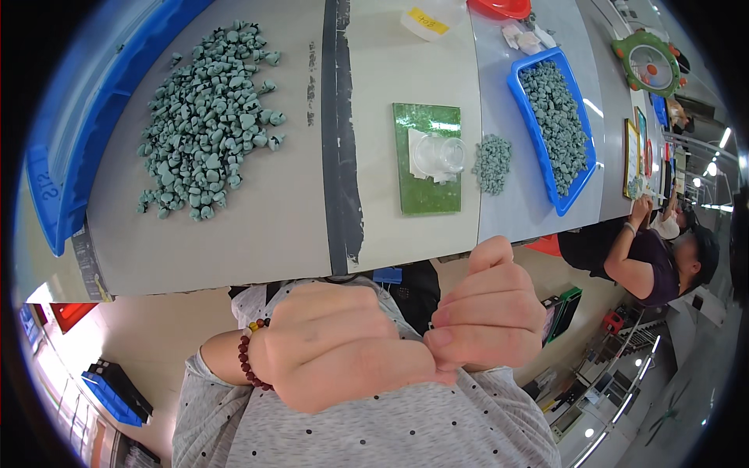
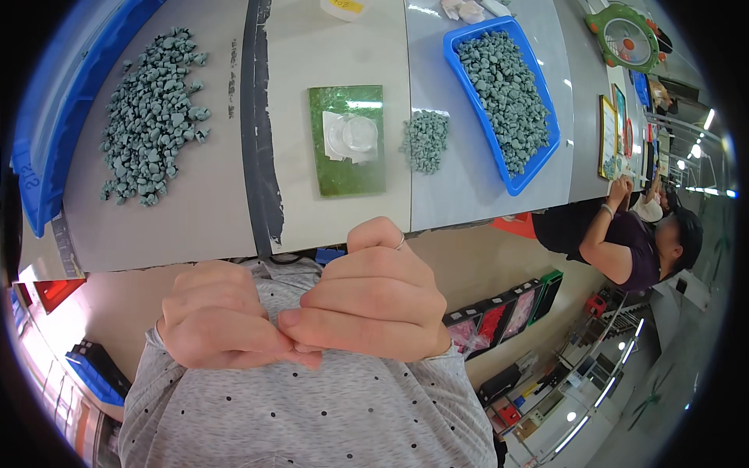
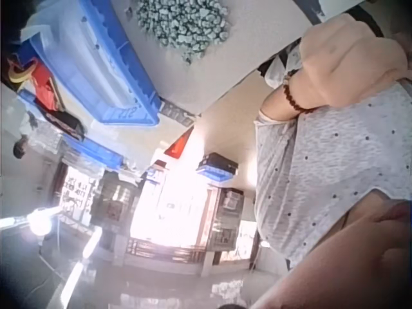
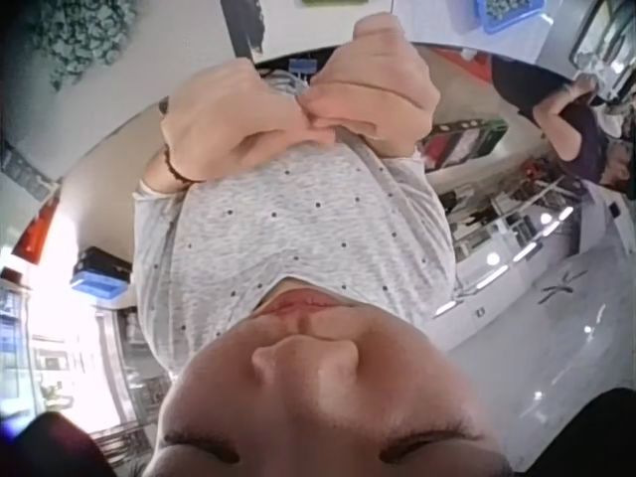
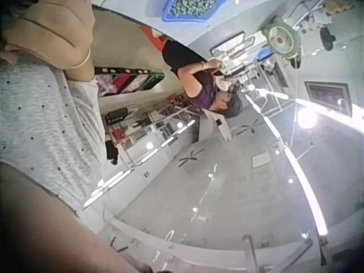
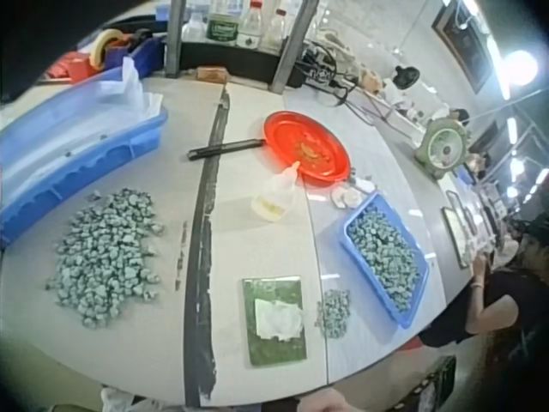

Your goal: The person squirts liquid from a bottle onto a plate, then repeatedly picks up small components and attaches them to figurine pieces by hand.

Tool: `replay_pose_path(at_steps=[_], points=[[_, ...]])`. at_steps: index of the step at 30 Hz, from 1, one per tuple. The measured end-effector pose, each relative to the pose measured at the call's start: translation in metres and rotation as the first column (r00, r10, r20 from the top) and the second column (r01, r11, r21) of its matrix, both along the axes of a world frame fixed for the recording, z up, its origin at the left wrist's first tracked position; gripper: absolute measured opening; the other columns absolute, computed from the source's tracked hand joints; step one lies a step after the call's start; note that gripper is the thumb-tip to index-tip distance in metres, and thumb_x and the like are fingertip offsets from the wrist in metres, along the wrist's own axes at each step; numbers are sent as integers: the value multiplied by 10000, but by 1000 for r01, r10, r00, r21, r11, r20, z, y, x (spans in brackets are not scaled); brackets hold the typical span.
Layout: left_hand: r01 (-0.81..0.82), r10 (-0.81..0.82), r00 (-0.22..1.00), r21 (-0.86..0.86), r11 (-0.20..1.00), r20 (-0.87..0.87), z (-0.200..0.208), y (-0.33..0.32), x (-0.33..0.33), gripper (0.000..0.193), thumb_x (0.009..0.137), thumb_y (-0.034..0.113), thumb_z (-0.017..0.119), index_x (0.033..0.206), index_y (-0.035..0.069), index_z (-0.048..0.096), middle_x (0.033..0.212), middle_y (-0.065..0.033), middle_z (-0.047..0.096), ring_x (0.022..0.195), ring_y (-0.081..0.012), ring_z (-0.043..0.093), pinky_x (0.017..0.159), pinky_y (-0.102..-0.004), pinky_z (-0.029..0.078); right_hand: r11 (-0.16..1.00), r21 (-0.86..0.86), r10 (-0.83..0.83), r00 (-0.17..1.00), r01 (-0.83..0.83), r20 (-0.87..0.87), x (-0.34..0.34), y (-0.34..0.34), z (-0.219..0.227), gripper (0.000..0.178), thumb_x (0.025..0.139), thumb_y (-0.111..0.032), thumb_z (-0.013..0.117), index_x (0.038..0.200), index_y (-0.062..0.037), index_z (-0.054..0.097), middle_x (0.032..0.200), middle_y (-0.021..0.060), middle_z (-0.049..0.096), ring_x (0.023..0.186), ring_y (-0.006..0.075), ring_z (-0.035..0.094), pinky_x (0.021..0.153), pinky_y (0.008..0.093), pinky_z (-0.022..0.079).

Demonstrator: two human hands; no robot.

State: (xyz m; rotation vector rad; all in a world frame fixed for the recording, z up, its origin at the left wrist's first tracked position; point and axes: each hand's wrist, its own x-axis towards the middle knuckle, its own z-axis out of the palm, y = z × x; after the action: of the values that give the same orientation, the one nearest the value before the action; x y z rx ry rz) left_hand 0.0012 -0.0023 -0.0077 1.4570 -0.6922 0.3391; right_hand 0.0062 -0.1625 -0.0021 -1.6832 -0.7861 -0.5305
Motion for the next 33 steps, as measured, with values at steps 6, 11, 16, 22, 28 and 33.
replay_pose_path(at_steps=[6,11,16,22,28,33], points=[[-133,123,988,107,985,91,0,1,-2,214,608,147,761,706,52,596,504,28,405,385,-85,355,326,-211,254,989,-141,-42,999,39,-18,1,-5,7,200,604,-152,768,753,-57,675,698,11,592,577,122,524,517,272,301],[52,-38,997,222,974,-64,1,10,-3,339,609,293,812,702,134,528,516,47,476,409,-117,434,361,-240,291,991,-55,103,950,-125,-294,2,-1,3,196,607,-170,776,713,-66,649,675,19,570,558,154,516,531,275,324],[382,-368,907,33,924,-207,0,18,2,325,637,290,801,696,134,522,536,43,493,427,-133,454,374,-255,306,877,237,480,720,-419,-501,12,0,7,320,748,-303,706,643,-21,598,638,41,567,544,164,507,539,312,319],[447,-541,772,-319,836,-334,-1,45,-3,255,706,166,762,698,73,525,595,13,522,432,-93,420,388,-222,291,999,53,27,872,-1,-489,71,-34,22,190,825,-112,585,958,22,567,802,82,590,677,142,524,608,269,381],[230,-392,819,-387,893,-419,-13,58,-16,246,665,69,789,698,64,546,588,22,556,415,-28,376,397,-183,253,964,-253,-193,865,80,-463,165,-27,-8,362,799,-72,597,1148,3,536,966,30,614,891,134,560,841,270,428],[120,-358,796,-451,884,-489,-14,61,-24,242,668,24,764,699,42,525,575,9,523,435,-25,380,412,-178,253,938,-341,-165,778,-67,-607,190,-31,-34,441,800,-101,614,1203,8,474,1018,35,612,911,130,570,827,258,434]])
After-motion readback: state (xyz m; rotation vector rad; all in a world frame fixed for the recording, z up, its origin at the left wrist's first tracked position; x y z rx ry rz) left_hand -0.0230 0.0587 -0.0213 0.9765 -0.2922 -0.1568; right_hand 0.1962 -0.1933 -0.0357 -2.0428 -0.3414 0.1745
